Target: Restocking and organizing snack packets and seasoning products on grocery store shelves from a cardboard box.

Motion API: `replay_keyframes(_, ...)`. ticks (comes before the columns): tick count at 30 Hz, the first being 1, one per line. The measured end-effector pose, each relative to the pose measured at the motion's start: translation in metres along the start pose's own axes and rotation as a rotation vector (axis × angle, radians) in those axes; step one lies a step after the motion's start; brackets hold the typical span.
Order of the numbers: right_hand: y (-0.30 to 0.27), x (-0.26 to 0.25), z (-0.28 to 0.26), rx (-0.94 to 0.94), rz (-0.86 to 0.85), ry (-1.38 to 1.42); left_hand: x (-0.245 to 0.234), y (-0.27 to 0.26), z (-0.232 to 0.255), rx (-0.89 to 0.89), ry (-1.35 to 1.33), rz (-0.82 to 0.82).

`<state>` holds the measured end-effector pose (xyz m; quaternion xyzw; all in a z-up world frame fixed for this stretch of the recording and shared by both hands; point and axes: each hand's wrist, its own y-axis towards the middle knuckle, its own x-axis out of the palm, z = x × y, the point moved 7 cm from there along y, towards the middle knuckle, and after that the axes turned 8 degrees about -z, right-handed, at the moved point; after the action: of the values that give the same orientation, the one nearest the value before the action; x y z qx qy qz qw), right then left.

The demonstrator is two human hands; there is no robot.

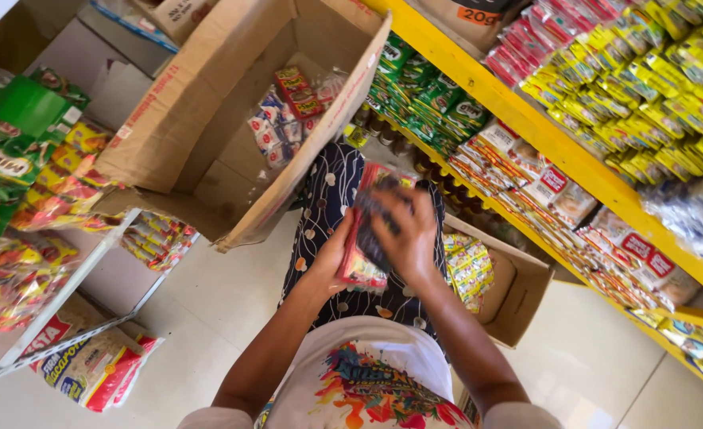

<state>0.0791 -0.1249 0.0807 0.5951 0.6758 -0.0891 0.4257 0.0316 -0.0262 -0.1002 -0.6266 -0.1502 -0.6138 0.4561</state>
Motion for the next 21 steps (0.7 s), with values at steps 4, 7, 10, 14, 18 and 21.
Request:
replay_keyframes(4,0.042,-0.016,0.029,0.052,0.109,-0.055,0.02,-0.022,0.002,-0.103,0.165,-0.002)
replay_keyframes(7,0.05,-0.011,0.026,0.136,0.055,-0.053,0.02,-0.024,0.009,-0.099,0.212,-0.047)
replay_keyframes(10,0.033,0.002,-0.005,0.04,0.0,0.05,0.018,-0.018,0.022,-0.003,0.277,-0.087)
replay_keyframes(14,-0.018,0.031,-0.028,-0.031,-0.025,0.1,0.005,-0.013,0.032,0.029,0.12,0.02)
replay_keyframes(18,-0.055,0.043,-0.061,-0.156,-0.087,0.171,0.017,-0.009,0.049,0.084,-0.07,-0.168)
replay_keyframes(21,-0.066,0.052,-0.053,-0.194,-0.12,0.176,0.024,-0.007,0.071,0.286,0.017,0.012)
